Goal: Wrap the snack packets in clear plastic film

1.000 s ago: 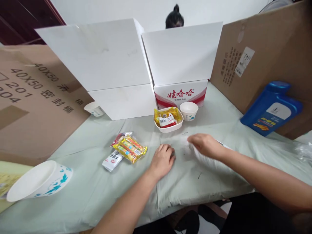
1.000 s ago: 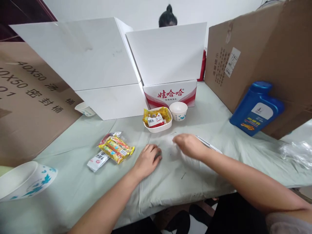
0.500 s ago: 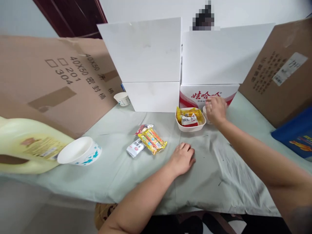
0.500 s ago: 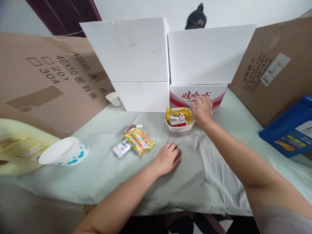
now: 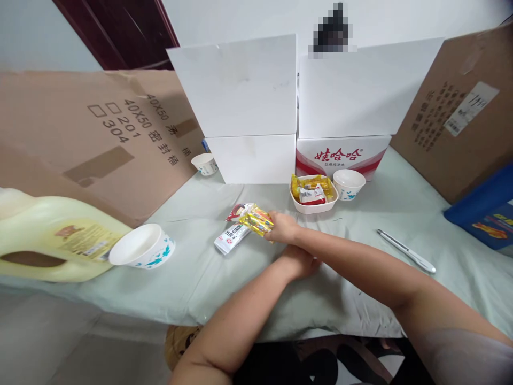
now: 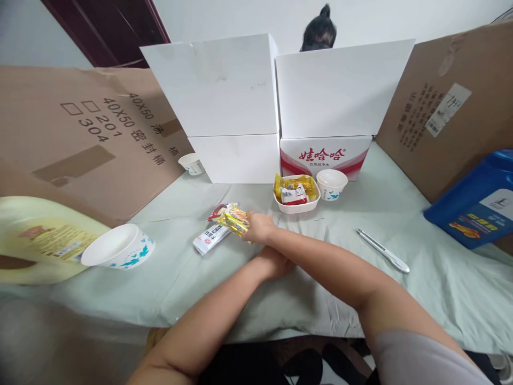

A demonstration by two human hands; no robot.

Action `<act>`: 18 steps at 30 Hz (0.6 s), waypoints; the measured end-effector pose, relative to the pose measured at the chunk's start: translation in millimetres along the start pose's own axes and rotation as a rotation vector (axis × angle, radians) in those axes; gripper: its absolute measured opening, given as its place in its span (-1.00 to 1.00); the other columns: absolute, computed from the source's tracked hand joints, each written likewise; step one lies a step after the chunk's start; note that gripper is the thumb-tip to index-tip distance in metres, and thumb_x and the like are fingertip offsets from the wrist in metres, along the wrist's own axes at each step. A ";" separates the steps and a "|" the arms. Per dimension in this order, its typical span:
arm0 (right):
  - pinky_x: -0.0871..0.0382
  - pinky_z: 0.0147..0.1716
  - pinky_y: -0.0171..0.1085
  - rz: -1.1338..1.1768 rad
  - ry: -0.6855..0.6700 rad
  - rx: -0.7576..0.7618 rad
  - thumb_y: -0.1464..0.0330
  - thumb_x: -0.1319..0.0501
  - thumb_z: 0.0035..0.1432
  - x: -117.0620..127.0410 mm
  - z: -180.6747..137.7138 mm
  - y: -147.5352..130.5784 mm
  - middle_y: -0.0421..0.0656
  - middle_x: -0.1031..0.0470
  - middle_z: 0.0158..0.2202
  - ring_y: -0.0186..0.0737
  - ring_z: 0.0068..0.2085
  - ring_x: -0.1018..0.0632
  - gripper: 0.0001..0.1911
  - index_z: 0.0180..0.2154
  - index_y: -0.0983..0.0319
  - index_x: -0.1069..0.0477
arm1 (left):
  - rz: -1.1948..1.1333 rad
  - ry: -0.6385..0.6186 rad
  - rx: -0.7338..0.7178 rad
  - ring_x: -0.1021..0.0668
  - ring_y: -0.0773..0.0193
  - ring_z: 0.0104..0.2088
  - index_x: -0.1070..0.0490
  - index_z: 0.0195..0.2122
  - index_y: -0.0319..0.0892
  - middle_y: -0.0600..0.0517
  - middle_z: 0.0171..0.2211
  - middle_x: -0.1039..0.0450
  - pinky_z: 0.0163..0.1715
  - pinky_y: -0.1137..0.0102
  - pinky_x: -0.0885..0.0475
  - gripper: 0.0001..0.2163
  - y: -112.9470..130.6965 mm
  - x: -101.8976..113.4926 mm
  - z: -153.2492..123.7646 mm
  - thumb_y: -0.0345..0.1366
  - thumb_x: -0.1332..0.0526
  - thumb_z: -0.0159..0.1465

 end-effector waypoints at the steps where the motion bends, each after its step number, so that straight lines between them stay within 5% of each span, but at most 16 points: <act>1: -0.35 -0.28 -0.27 -0.013 0.048 0.014 0.25 -0.31 0.04 8.9 -10.8 11.1 -0.06 -0.53 -0.12 -0.08 -0.15 -0.54 -0.53 -0.02 0.25 -0.32 | -0.002 -0.007 -0.010 -0.47 -0.19 0.09 -0.32 0.13 -0.32 -0.22 0.08 -0.42 0.12 0.07 -0.36 -0.55 0.1 2.5 0.9 -0.37 -0.23 0.20; 6: -0.33 -0.18 -0.19 -0.329 0.302 0.111 0.38 -0.18 0.22 37.4 -87.3 83.5 0.01 -0.46 -0.11 -0.06 -0.12 -0.49 -0.67 0.04 0.25 -0.33 | -0.226 -0.057 -0.246 -0.58 0.10 -0.13 -0.49 -0.17 -0.15 -0.04 -0.18 -0.57 -0.07 0.26 -0.50 -0.81 11.4 15.8 -0.2 -0.29 -0.28 0.17; 9: -0.35 -0.14 -0.11 -0.476 0.228 0.201 0.42 -0.11 0.29 28.5 -132.1 119.9 0.03 -0.46 -0.15 -0.03 -0.10 -0.46 -0.69 0.05 0.26 -0.38 | -0.411 0.049 -0.339 -0.59 0.24 -0.24 -0.49 -0.23 -0.13 -0.01 -0.28 -0.56 -0.16 0.36 -0.51 -0.87 20.5 22.1 -3.7 -0.28 -0.17 0.27; 14: -0.29 0.08 0.04 -0.292 0.205 0.326 0.13 -0.20 0.23 13.1 -173.6 137.3 0.10 -0.36 0.13 0.07 0.18 -0.32 -0.45 0.17 0.26 -0.30 | -0.182 0.436 -0.006 -0.45 0.03 0.07 -0.44 -0.02 -0.15 -0.18 0.04 -0.39 0.05 0.08 -0.41 -0.73 13.6 17.3 -0.2 -0.26 -0.19 0.27; 18: -0.32 0.08 -0.05 -0.106 0.395 0.299 0.21 -0.11 0.32 25.8 -184.5 143.2 0.00 -0.47 0.03 -0.06 0.11 -0.41 -0.66 0.04 0.20 -0.42 | -0.121 0.297 0.022 -0.33 -0.02 0.23 -0.35 0.13 -0.15 -0.21 0.27 -0.16 0.13 0.04 -0.37 -0.64 4.0 2.0 5.3 -0.29 -0.17 0.31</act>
Point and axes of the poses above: each hand's wrist, its own z-axis towards the middle knuckle, its own x-axis out of the back of the hand, y = z × x, the point moved 1 cm from there along z, towards the middle knuckle
